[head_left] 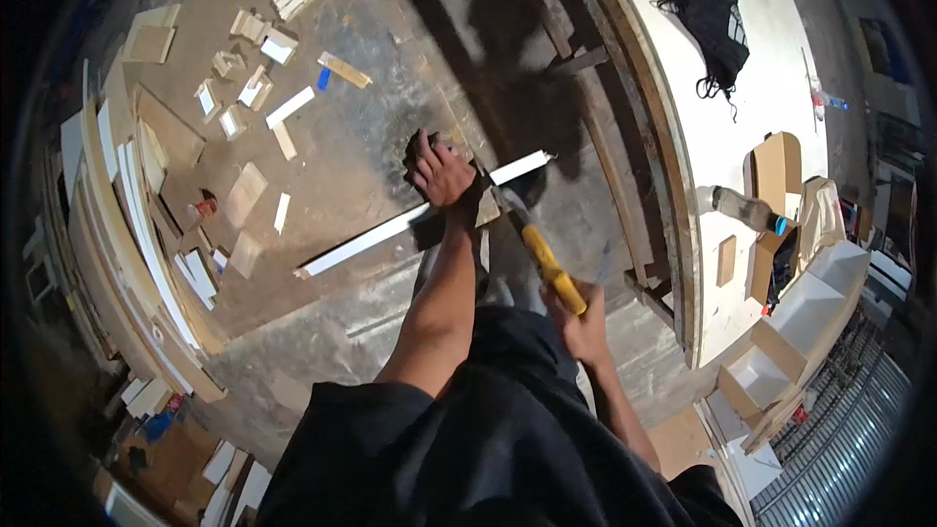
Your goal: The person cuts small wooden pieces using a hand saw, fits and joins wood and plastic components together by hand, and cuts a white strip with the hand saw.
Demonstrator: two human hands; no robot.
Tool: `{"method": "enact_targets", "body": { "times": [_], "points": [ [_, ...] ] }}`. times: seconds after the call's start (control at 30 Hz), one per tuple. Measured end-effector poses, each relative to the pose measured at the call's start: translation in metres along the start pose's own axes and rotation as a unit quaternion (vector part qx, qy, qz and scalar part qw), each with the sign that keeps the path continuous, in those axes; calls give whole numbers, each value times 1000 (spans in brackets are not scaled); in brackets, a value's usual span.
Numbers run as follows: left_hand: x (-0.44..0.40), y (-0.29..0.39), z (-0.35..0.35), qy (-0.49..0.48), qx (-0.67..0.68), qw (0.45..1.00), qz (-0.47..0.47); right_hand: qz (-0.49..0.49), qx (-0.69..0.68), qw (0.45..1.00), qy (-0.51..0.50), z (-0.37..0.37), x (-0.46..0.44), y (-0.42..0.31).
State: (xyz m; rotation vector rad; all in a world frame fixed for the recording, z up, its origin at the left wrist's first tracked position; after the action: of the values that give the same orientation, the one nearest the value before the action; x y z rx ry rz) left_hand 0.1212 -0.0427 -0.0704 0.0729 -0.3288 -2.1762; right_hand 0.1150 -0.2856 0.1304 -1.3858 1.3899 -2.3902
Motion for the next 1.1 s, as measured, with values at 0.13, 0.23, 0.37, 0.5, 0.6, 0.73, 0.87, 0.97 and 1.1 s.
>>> {"method": "enact_targets", "body": {
  "times": [0.13,0.23,0.37,0.5,0.6,0.73,0.87,0.97,1.1],
  "points": [
    [11,5,10,32,0,999,-23,8,49,997,62,2,-11,16],
    [0,8,13,28,3,1000,-14,22,24,999,19,2,-3,5],
    [1,9,13,14,20,999,-26,-23,4,1000,8,1,-15,1],
    [-2,4,4,-5,33,999,-1,18,24,1000,3,1,-11,8],
    [0,5,4,30,18,999,-17,-16,-35,999,2,1,-3,8],
    [0,7,7,21,21,999,-15,-7,15,1000,4,-1,-35,8],
    [0,5,-2,9,-16,1000,-8,20,24,999,26,0,-15,0],
    [3,7,8,-4,-6,1000,-5,18,39,998,38,14,5,17],
    [5,7,7,-8,5,1000,-27,69,-16,989,130,55,35,-32]
  ]
}}
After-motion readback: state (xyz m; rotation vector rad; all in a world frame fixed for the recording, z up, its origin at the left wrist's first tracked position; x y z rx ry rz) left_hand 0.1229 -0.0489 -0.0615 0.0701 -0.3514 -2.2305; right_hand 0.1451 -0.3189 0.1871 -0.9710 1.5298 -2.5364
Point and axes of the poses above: each hand's wrist, its own x-axis away from the middle knuckle, its own z-axis out of the back of the hand, y = z × x, the point moved 8 cm from there along -x, towards the middle knuckle, and after that the axes turned 9 degrees about -y, right-handed, at the moved point
